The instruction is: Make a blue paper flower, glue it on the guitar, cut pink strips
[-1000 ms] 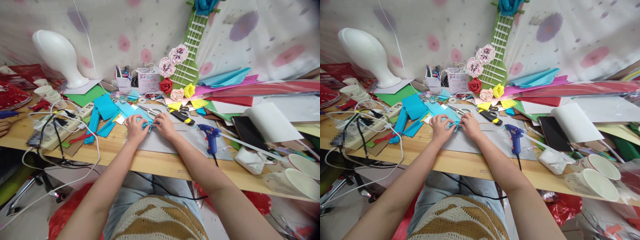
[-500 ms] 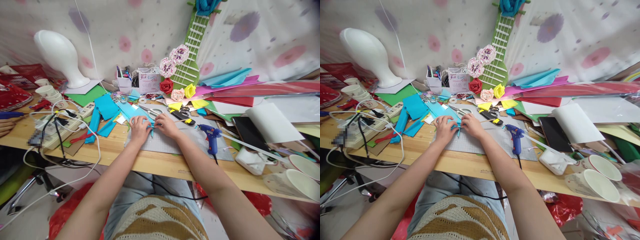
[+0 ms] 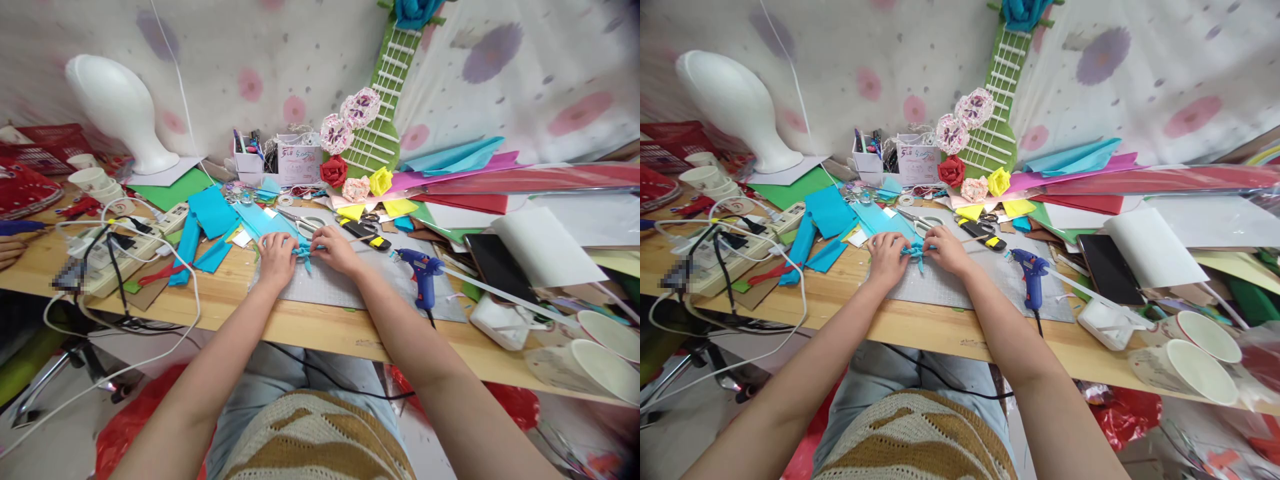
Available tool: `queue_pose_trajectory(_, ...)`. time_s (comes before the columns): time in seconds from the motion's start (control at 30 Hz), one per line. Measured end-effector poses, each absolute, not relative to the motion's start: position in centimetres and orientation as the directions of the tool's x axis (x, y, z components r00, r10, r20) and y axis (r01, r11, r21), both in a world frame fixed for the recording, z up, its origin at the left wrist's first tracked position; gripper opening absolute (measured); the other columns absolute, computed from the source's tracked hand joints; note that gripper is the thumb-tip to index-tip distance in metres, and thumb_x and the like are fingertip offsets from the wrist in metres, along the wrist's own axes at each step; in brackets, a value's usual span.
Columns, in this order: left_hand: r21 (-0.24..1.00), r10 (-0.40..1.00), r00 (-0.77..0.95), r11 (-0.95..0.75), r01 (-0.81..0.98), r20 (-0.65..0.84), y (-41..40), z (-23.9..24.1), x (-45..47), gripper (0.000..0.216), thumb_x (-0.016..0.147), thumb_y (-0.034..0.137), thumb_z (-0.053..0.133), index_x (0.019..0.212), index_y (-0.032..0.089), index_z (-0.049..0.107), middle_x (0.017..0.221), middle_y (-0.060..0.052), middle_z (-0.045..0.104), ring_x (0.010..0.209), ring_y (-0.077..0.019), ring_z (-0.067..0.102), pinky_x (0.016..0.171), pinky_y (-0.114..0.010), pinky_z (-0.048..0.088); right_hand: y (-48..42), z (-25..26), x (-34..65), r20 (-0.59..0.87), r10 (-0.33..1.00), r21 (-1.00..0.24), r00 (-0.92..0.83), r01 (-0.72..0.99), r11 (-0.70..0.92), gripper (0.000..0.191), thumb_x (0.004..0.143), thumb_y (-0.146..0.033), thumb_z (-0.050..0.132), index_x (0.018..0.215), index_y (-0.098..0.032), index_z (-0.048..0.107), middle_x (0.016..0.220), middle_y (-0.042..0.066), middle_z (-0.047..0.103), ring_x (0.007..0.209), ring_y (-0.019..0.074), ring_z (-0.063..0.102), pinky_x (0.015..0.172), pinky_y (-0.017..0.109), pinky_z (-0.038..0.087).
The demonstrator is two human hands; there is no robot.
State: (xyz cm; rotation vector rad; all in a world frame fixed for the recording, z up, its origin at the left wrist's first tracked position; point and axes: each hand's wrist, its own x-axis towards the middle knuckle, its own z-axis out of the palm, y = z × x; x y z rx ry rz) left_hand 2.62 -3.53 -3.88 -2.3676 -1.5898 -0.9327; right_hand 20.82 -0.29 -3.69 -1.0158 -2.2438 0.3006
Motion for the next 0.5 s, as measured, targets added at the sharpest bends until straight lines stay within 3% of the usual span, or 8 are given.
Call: queue_pose_trajectory(0.5, 0.228, 0.765, 0.257, -0.464, 0.856, 0.590, -3.74, -3.67, 3.10, 0.010, 0.069, 0.027, 0.071, 0.075, 0.024, 0.063, 0.101, -0.004, 0.061, 0.104, -0.0243, 0.047, 0.098, -0.046, 0.025, -0.34, -3.66, 20.64, 0.450, 0.727, -0.428, -0.519, 0.588, 0.686, 0.007, 0.076, -0.013, 0.062, 0.075, -0.019, 0.066, 0.092, 0.005, 0.057, 0.093, 0.0188, 0.049, 0.083, 0.035, 0.042)
